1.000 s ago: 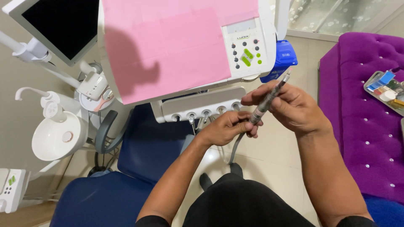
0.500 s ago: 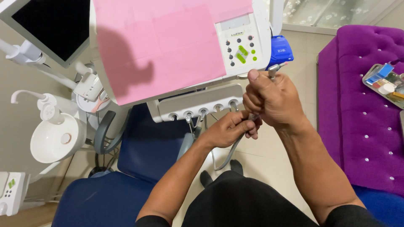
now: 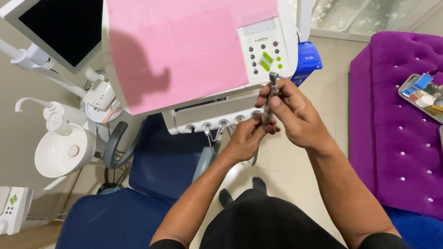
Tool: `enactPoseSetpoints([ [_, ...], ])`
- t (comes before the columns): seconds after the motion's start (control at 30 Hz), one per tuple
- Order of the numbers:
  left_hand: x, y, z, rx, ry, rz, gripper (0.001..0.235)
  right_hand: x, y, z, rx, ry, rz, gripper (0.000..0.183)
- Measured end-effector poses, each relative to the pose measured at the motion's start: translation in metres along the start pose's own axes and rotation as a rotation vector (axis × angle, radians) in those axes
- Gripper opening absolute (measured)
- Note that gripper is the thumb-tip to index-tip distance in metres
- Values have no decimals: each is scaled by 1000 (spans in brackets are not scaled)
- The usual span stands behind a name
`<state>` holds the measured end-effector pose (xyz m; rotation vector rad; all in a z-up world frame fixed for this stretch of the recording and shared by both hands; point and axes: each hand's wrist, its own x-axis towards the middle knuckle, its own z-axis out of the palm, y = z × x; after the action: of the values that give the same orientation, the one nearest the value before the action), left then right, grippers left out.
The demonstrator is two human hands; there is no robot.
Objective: The recorder is preparing a dental treatment station by organizing handpieces, setting up a supply tray, and checking connections.
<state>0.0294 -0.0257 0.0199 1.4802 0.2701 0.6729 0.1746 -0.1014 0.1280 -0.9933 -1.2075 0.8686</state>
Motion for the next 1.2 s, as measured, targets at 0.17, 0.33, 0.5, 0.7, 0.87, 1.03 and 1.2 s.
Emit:
enactPoseSetpoints([
  [0.17, 1, 12, 2, 49, -21, -49, 20, -1, -4, -6, 25, -3, 23, 21],
  [0.33, 2, 3, 3, 55, 16, -94, 16, -4, 10, -13, 15, 73, 44, 20],
  [0.5, 3, 6, -1, 69, -21, -64, 28, -3, 15, -14, -60, 28, -26, 25],
  [0.7, -1, -15, -16, 166, -8, -65, 23, 0, 2, -8, -250, -15, 141, 19],
  [0.87, 0, -19, -20, 320, 46, -112, 24, 3, 16, -4, -303, 18, 97, 17],
  [1.03, -2, -24, -23, 307, 123, -164, 28, 8, 30, -1, -332, 52, 90, 15],
  [1.2, -28, -86, -23, 537, 366, -174, 50, 16, 42, 12, -465, 54, 160, 16],
])
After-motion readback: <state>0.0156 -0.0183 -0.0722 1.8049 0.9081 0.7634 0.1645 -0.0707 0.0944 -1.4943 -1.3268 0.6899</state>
